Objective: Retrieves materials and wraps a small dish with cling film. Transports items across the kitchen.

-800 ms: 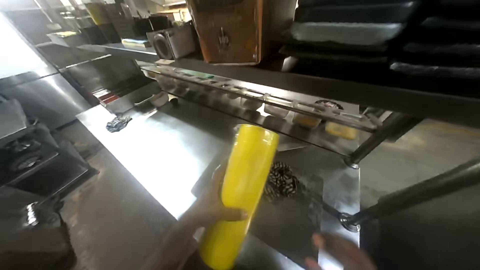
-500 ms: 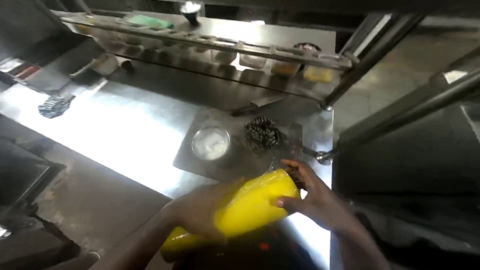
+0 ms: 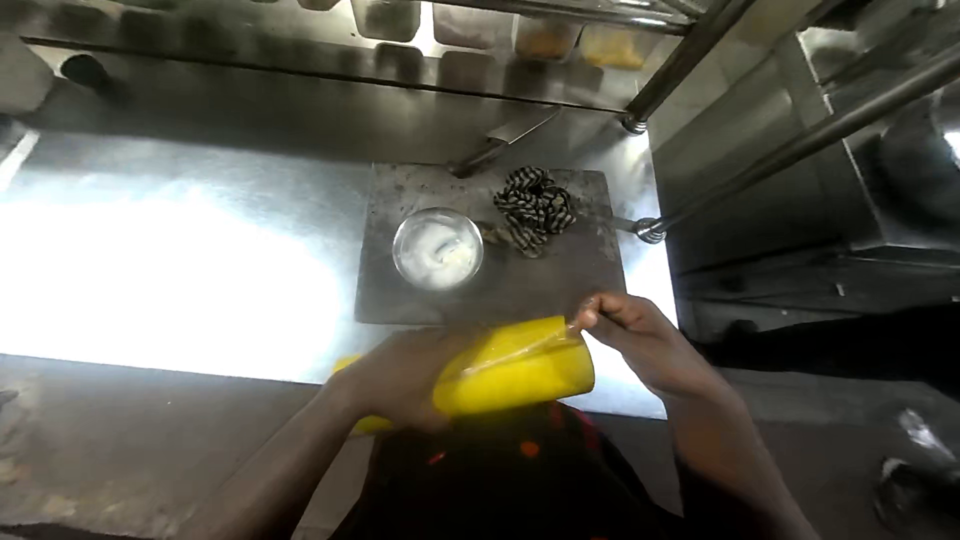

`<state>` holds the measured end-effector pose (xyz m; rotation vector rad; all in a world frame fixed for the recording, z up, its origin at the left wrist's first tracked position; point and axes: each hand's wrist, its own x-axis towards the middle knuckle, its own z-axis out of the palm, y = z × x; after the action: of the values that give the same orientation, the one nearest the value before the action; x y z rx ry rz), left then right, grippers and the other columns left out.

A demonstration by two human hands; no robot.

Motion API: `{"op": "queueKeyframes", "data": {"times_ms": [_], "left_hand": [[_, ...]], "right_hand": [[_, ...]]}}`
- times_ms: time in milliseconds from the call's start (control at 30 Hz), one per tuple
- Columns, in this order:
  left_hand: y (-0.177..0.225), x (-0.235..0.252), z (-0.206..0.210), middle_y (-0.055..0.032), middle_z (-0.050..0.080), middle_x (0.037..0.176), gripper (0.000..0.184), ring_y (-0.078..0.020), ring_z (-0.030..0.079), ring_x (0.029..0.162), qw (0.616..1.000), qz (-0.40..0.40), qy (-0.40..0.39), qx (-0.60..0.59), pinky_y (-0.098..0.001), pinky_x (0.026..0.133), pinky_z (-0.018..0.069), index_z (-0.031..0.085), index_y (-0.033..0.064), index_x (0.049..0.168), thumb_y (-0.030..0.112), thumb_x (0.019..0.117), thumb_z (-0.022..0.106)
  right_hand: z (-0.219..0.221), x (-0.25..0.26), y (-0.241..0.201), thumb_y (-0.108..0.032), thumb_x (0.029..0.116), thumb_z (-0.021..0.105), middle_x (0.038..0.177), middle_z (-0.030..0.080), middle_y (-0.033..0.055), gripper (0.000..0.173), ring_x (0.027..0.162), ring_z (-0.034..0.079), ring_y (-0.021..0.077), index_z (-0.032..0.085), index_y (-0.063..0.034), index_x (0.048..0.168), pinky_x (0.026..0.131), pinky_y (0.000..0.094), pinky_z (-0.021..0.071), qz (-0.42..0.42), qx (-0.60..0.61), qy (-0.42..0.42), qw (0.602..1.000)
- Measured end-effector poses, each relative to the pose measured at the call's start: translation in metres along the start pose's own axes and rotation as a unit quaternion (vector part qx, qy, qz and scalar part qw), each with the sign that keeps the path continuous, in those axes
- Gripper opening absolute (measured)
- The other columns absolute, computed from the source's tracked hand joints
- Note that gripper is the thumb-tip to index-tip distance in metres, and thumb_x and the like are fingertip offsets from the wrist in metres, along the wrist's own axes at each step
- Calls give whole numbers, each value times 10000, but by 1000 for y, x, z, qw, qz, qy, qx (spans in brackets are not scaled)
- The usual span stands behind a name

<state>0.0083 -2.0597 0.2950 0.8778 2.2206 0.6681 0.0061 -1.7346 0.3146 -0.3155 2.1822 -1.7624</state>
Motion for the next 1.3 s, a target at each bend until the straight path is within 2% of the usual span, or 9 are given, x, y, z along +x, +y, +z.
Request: {"op": "queueKeyframes", "data": {"times_ms": [167, 300, 433, 567, 800, 933, 1033, 1200, 1300], "left_hand": [[-16, 9, 9, 12, 438, 1601, 728, -189, 351, 1505, 991, 122, 53, -3, -473, 1201, 353, 481, 233, 1536, 475, 888, 711], [-7, 24, 37, 47, 673, 1323, 276, -153, 584, 1290, 950, 165, 255, 79, -419, 1045, 515, 764, 264, 1136, 418, 1019, 567], [12, 35, 50, 57, 711, 1176, 377, -138, 636, 1170, 926, 145, 329, 115, -408, 984, 537, 758, 248, 1063, 576, 969, 596], [31, 52, 54, 16, 706, 969, 179, -149, 679, 896, 911, 158, 369, 93, -363, 756, 579, 730, 177, 934, 282, 998, 600], [36, 58, 45, -33, 675, 910, 353, -94, 637, 740, 904, 137, 398, -74, -262, 649, 565, 689, 89, 909, 316, 1084, 482], [48, 40, 18, -35, 676, 1068, 352, -60, 652, 851, 842, 201, 491, -99, -221, 741, 570, 628, 99, 926, 355, 1096, 456], [63, 11, 3, -19, 616, 1268, 153, -89, 643, 1056, 796, 280, 536, 25, -245, 895, 563, 635, 178, 1064, 309, 1056, 556], [66, -5, 29, 110, 581, 1364, 255, -99, 478, 1275, 671, 267, 659, 210, -282, 1085, 329, 675, 233, 1151, 351, 934, 740], [73, -22, 33, 126, 671, 1226, 75, -97, 507, 1250, 749, 198, 586, 236, -337, 1123, 265, 665, 267, 1051, 302, 1006, 615]], "right_hand": [[23, -19, -6, -450, 1061, 514, 802, 610, -52, 309, 731, 608, 47, 649, -203, 934, 683, 210, 542, -45, -25, -8, 999], [42, -23, 7, -452, 1058, 519, 777, 588, -60, 297, 696, 563, 47, 635, -216, 918, 653, 207, 493, -37, -13, 76, 996], [42, -18, 6, -392, 1053, 561, 807, 612, -60, 246, 707, 588, 50, 656, -194, 941, 654, 201, 530, -105, -24, 131, 986], [39, -21, 15, -417, 1059, 543, 977, 681, -71, 255, 893, 664, 62, 668, -196, 1075, 802, 245, 583, -187, -83, 226, 952], [35, -77, 93, -563, 857, 760, 1052, 731, 21, 561, 1003, 697, 124, 713, -79, 1136, 895, 377, 595, 60, -92, 133, 985], [26, -47, 32, -392, 904, 775, 1018, 748, -2, 330, 919, 725, 113, 735, -115, 1077, 803, 314, 635, -101, 17, 184, 978], [1, 6, -46, -534, 935, 691, 1083, 659, -131, 290, 1163, 566, 49, 680, -254, 860, 1025, 297, 467, -299, -163, 235, 910], [31, 99, -145, -503, 885, 709, 1029, 661, -7, 394, 1080, 582, 142, 663, -184, 659, 900, 349, 496, -405, -230, -55, 883], [109, 147, -124, -367, 928, 722, 1039, 660, 101, 363, 999, 611, 201, 730, -58, 739, 842, 377, 515, -353, -172, -329, 859]]}}
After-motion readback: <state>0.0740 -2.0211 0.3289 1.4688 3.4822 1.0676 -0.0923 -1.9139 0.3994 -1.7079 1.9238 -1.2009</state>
